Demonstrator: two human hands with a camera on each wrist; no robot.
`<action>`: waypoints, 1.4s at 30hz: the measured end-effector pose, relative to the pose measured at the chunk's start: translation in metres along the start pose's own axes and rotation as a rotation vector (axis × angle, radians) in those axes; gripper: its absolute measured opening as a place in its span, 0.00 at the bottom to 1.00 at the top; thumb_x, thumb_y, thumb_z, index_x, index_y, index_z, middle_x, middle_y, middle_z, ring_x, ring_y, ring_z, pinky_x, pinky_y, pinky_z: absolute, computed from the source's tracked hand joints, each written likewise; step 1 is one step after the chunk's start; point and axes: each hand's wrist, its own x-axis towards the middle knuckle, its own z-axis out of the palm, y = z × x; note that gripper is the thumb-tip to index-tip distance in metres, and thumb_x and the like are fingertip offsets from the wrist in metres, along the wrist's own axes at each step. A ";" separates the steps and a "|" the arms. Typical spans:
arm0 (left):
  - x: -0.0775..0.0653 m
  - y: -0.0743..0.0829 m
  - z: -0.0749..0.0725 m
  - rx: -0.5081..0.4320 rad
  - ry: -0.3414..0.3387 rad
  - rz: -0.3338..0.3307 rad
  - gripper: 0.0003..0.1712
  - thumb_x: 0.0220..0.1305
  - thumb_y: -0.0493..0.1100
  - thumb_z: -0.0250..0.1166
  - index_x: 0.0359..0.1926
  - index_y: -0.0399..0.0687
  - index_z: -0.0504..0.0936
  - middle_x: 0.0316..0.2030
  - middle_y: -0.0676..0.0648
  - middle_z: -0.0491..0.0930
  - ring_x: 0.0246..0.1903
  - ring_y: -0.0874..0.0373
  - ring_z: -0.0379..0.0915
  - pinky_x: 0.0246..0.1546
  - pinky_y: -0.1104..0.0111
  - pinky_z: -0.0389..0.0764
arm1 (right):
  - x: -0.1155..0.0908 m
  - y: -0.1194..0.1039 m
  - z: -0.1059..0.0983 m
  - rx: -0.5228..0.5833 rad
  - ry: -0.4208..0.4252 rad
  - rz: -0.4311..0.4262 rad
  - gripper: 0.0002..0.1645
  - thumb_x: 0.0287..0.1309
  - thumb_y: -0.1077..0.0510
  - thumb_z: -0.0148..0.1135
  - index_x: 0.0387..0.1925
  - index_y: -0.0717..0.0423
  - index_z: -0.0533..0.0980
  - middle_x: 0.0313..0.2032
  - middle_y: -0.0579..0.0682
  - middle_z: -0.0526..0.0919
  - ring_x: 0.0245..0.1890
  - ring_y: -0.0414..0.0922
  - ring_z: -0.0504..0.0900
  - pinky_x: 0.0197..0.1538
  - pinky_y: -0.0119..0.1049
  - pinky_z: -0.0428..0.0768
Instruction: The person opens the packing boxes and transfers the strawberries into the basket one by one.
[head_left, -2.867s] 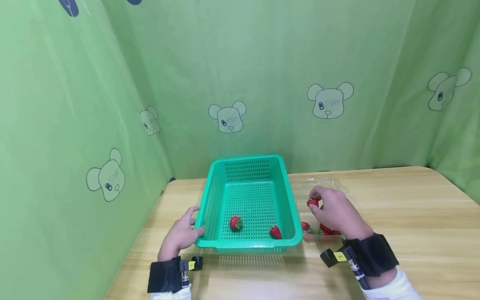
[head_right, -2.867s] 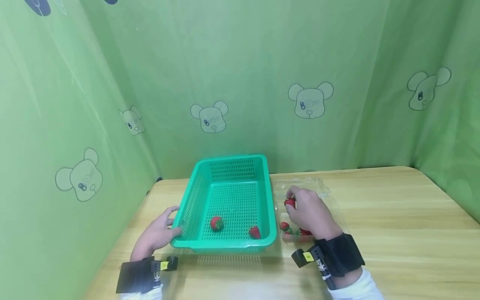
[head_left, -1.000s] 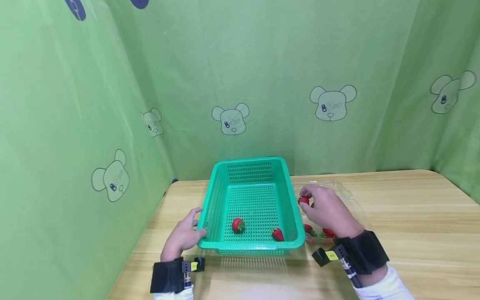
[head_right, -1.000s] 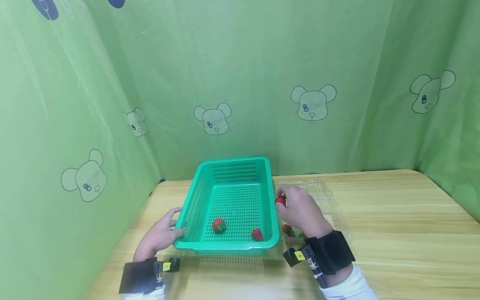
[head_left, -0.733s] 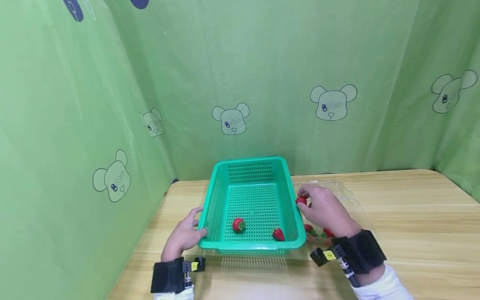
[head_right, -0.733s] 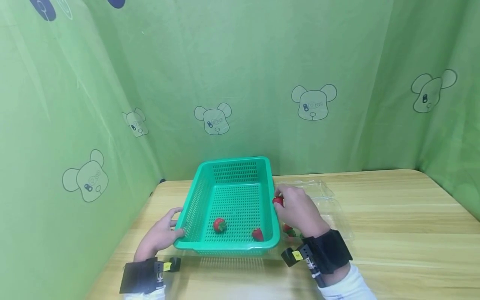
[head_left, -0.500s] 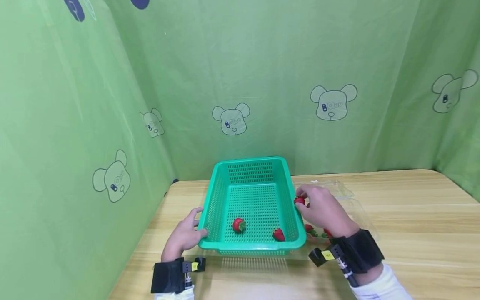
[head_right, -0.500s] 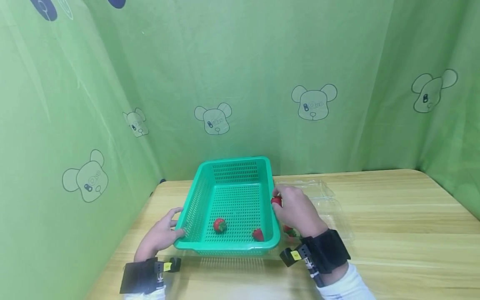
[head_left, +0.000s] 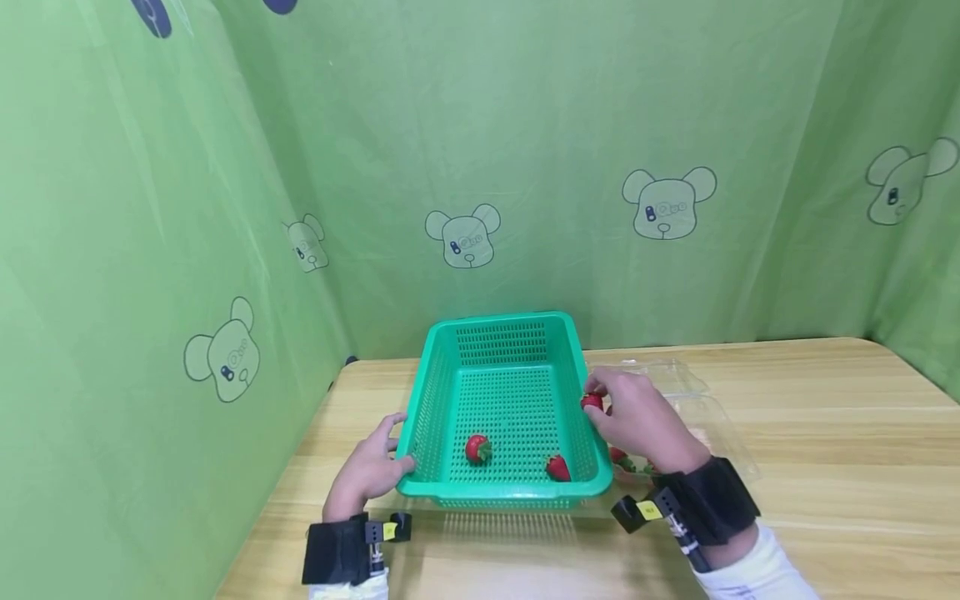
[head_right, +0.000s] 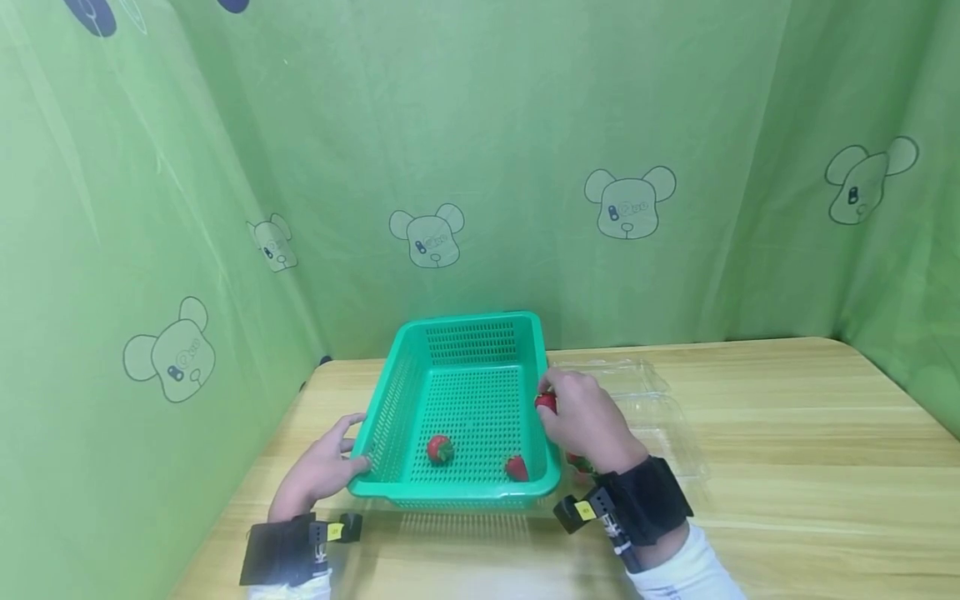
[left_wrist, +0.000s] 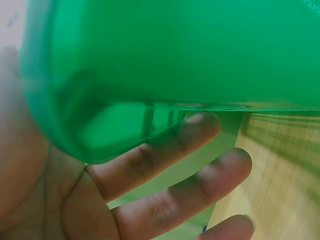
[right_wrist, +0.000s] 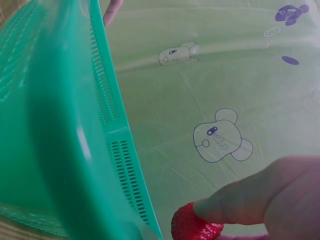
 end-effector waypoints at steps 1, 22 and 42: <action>0.000 0.000 0.000 -0.002 -0.001 -0.001 0.39 0.56 0.34 0.60 0.69 0.45 0.58 0.55 0.30 0.75 0.52 0.38 0.72 0.48 0.44 0.75 | 0.000 0.000 0.001 0.000 0.000 -0.003 0.10 0.53 0.64 0.64 0.38 0.60 0.75 0.33 0.57 0.81 0.26 0.47 0.75 0.24 0.35 0.80; -0.006 -0.006 0.004 -0.010 -0.031 -0.017 0.38 0.57 0.34 0.60 0.69 0.44 0.57 0.55 0.29 0.74 0.52 0.37 0.72 0.47 0.44 0.75 | -0.003 -0.005 0.017 0.027 -0.044 -0.002 0.12 0.53 0.64 0.65 0.41 0.61 0.75 0.32 0.55 0.79 0.26 0.47 0.75 0.24 0.35 0.81; 0.003 -0.001 0.000 0.003 -0.005 -0.017 0.38 0.58 0.35 0.60 0.69 0.48 0.58 0.57 0.30 0.74 0.55 0.37 0.70 0.51 0.44 0.73 | 0.008 -0.012 0.016 -0.004 -0.022 -0.051 0.11 0.54 0.64 0.64 0.40 0.61 0.76 0.29 0.54 0.78 0.26 0.47 0.74 0.23 0.34 0.76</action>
